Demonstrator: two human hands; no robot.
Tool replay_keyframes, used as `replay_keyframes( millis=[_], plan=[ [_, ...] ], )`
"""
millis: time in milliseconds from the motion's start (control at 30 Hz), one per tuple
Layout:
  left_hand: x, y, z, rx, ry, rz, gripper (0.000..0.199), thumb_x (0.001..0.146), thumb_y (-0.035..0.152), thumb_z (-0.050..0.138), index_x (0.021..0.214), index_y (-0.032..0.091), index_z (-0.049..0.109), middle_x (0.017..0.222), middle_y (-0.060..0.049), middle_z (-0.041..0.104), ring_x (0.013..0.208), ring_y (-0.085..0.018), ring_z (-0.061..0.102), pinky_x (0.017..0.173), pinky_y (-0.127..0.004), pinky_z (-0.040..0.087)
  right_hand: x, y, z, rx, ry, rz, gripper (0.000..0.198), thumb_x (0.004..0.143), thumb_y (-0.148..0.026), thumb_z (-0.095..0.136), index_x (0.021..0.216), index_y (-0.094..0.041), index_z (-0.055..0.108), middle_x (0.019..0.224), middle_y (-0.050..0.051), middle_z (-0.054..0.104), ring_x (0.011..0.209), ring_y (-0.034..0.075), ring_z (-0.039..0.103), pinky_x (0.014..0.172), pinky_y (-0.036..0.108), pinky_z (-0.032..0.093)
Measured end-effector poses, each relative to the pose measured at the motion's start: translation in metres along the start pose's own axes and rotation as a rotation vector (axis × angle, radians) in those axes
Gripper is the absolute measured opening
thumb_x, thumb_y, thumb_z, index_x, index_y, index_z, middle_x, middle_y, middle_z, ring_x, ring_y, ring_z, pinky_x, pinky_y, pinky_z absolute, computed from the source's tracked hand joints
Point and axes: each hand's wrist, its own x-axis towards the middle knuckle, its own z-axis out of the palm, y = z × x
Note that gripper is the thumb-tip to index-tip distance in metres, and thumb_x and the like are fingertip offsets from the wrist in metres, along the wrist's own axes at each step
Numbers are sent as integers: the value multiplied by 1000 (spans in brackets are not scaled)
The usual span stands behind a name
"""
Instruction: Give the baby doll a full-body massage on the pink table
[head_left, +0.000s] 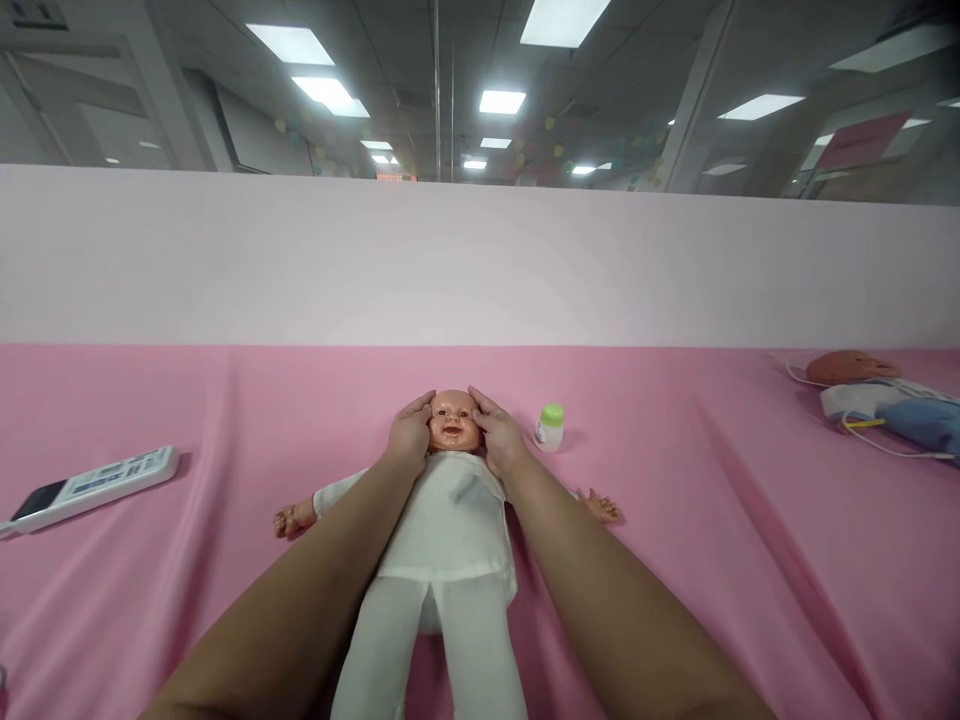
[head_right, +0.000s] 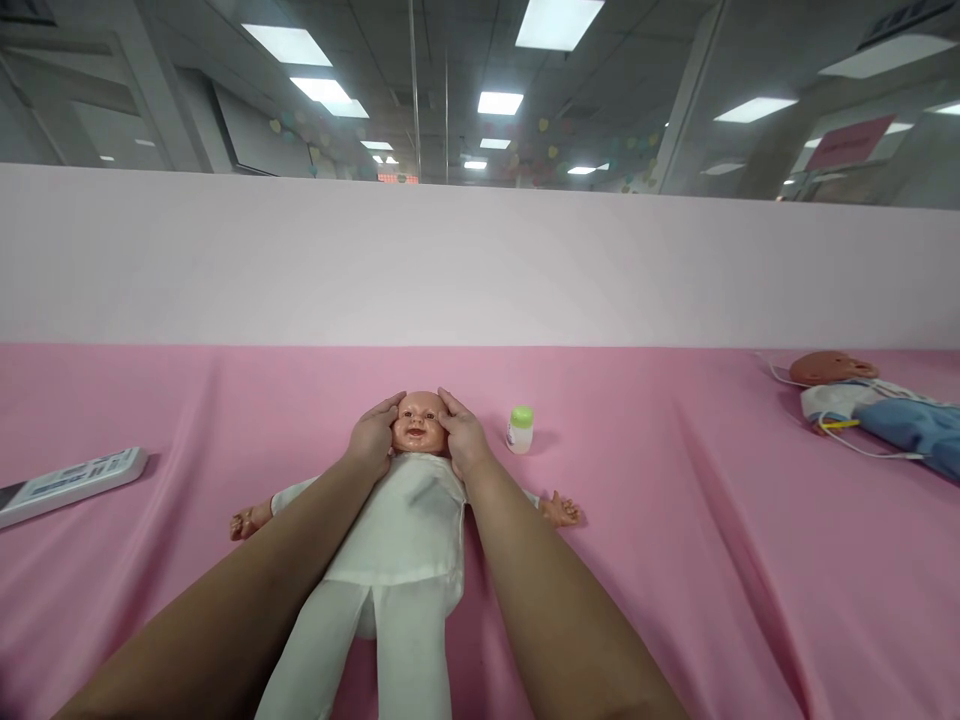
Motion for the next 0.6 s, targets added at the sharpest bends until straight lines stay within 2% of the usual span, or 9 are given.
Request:
replay_keyframes(
  millis=[133, 267, 367, 500, 600],
  plan=[
    [-4, 1, 2, -14, -38, -2, 45, 81, 23, 74, 125, 16, 73, 117, -14, 76, 100, -26, 74, 86, -38, 62, -4, -5, 4, 4, 36, 11, 59, 73, -21, 74, 131, -27, 70, 144, 4, 66, 130, 27, 63, 114, 48, 49],
    [-4, -2, 2, 27, -128, 80, 56, 71, 25, 84, 125, 16, 70, 119, -13, 75, 100, -25, 73, 90, -38, 60, -7, -9, 10, -3, 76, -37, 49, 77, -33, 78, 125, -23, 72, 132, 8, 72, 122, 27, 67, 110, 45, 52],
    [0, -4, 2, 102, -133, 132, 58, 69, 30, 86, 123, 16, 68, 118, -13, 73, 99, -26, 73, 89, -38, 59, -8, -10, 13, -85, 68, -84, 57, 72, -38, 84, 125, -21, 69, 126, 9, 73, 115, 27, 69, 105, 45, 55],
    [5, -6, 3, 151, -121, 127, 54, 70, 35, 86, 118, 17, 68, 111, -12, 74, 95, -26, 73, 86, -39, 59, -5, -9, 14, -225, 113, -72, 65, 65, -38, 89, 124, -23, 67, 120, 7, 73, 108, 27, 70, 99, 44, 57],
    [5, -5, 6, 161, -100, 117, 44, 75, 37, 81, 113, 18, 70, 107, -10, 75, 94, -25, 72, 87, -39, 58, 0, -8, 11, -205, 105, -70, 55, 72, -41, 85, 121, -24, 67, 116, 6, 74, 107, 26, 70, 99, 43, 58]
  ],
)
